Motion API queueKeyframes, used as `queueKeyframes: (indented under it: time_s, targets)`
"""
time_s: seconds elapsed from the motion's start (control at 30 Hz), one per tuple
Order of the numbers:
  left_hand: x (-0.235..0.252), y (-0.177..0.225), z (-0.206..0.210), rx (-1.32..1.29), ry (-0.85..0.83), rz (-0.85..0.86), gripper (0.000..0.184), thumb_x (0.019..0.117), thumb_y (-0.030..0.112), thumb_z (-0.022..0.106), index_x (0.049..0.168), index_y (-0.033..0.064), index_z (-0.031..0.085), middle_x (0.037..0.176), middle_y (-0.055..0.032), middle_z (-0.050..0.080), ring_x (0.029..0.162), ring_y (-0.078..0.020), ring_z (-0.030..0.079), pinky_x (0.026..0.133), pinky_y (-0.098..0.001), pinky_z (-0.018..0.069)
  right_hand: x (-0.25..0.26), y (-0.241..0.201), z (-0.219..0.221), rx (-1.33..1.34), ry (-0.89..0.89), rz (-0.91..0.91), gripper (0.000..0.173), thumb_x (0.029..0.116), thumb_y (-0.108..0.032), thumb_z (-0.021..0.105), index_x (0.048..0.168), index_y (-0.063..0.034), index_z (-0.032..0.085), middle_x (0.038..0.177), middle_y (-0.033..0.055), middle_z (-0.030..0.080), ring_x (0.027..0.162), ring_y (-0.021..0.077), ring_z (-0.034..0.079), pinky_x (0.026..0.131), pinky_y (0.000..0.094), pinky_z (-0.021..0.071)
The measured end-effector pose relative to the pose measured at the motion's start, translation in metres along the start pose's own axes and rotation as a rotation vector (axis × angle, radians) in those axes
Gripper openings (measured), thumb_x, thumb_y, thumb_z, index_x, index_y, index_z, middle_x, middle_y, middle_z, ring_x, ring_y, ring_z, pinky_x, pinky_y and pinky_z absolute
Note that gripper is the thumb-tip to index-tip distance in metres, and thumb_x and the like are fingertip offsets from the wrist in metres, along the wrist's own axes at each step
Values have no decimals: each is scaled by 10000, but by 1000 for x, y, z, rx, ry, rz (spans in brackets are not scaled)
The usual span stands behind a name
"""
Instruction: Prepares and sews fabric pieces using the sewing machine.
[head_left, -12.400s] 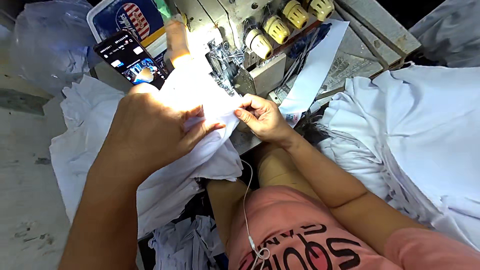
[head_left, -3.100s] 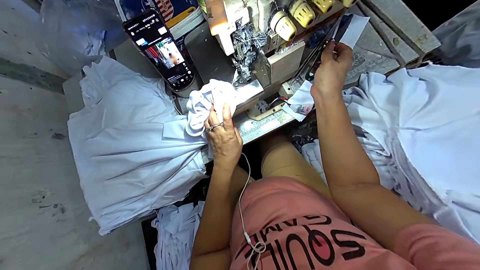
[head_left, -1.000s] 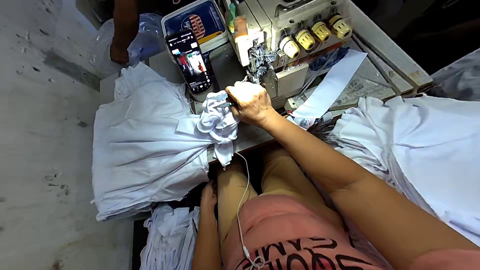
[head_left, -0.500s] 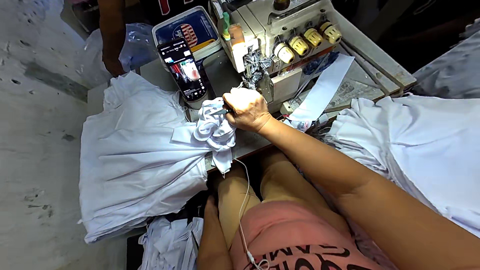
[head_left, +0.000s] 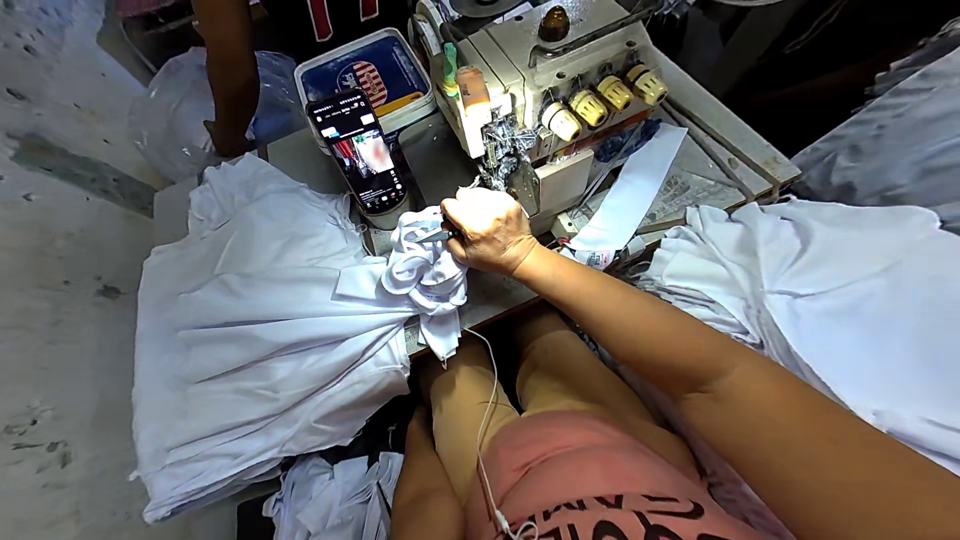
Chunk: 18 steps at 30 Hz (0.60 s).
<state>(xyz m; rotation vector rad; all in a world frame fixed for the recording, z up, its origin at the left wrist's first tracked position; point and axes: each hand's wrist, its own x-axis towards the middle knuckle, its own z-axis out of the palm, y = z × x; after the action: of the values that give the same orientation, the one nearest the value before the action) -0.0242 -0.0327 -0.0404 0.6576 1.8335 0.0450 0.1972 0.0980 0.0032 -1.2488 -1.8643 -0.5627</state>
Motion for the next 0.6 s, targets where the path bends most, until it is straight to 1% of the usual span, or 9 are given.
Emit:
queueKeyframes:
  time_s: [0.1, 0.2, 0.3, 0.37, 0.43, 0.47, 0.5, 0.53, 0.6]
  targets:
    - [6, 7, 0, 144, 14, -5, 403, 1108, 74, 399, 1481, -76, 425, 1547, -218, 448, 1390, -271, 463, 1159, -357, 343, -1, 0, 0, -8, 3, -6, 196, 856, -190, 583, 786, -34, 678, 680, 120, 605, 641, 301, 644, 512, 418, 448]
    - [6, 8, 0, 166, -1, -23, 414, 1122, 104, 360, 1500, -60, 405, 1563, -213, 428, 1399, -276, 453, 1159, -371, 343, -1, 0, 1, -13, 6, -6, 198, 855, -196, 584, 786, -38, 682, 681, 118, 606, 637, 296, 641, 507, 415, 441]
    - [4, 9, -2, 174, -8, -20, 392, 1113, 81, 377, 1474, -61, 432, 1514, -217, 467, 1317, -272, 499, 1113, -369, 382, -1, 0, 1, -19, 10, -9, 203, 860, -194, 580, 794, -35, 687, 685, 119, 609, 642, 297, 642, 515, 415, 445]
    - [9, 7, -4, 237, -40, -36, 385, 1107, 86, 395, 1467, -42, 446, 1492, -190, 493, 1276, -241, 521, 1085, -358, 404, -1, -1, 1, -19, 15, -11, 200, 858, -189, 585, 804, -33, 696, 691, 120, 618, 649, 298, 649, 518, 413, 450]
    - [34, -13, 1, 161, -31, 12, 372, 1121, 118, 370, 1446, -45, 449, 1438, -195, 523, 1216, -235, 535, 1048, -362, 421, -1, -1, 1, -12, 23, -10, 191, 857, -186, 595, 804, -33, 696, 685, 119, 615, 644, 296, 646, 517, 412, 447]
    - [60, -35, 9, 86, 37, 89, 368, 1118, 131, 386, 1408, -69, 492, 1372, -217, 578, 1171, -242, 578, 1022, -360, 451, -1, -1, 1, -11, 22, -9, 191, 855, -188, 598, 801, -32, 693, 681, 118, 611, 644, 296, 645, 518, 413, 447]
    - [92, -57, 22, -1, 161, 168, 330, 1095, 124, 444, 1295, -100, 581, 1213, -236, 663, 1040, -247, 645, 929, -359, 515, -1, -1, 1, -10, 18, -7, 195, 855, -192, 599, 807, -31, 697, 684, 119, 613, 648, 297, 648, 521, 415, 452]
    - [112, -62, 21, -65, 110, 124, 307, 1101, 127, 435, 1282, -85, 564, 1167, -205, 647, 998, -219, 621, 902, -353, 514, -1, -1, 0, -8, 13, -5, 198, 858, -196, 601, 809, -28, 695, 689, 122, 613, 652, 301, 647, 524, 418, 453]
    - [129, -65, 14, -130, 7, 62, 313, 1114, 138, 414, 1330, -55, 533, 1239, -165, 621, 1062, -186, 591, 958, -345, 481, -2, -1, 0, -9, 11, -2, 206, 860, -202, 598, 806, -28, 692, 690, 123, 613, 648, 302, 646, 521, 421, 447]
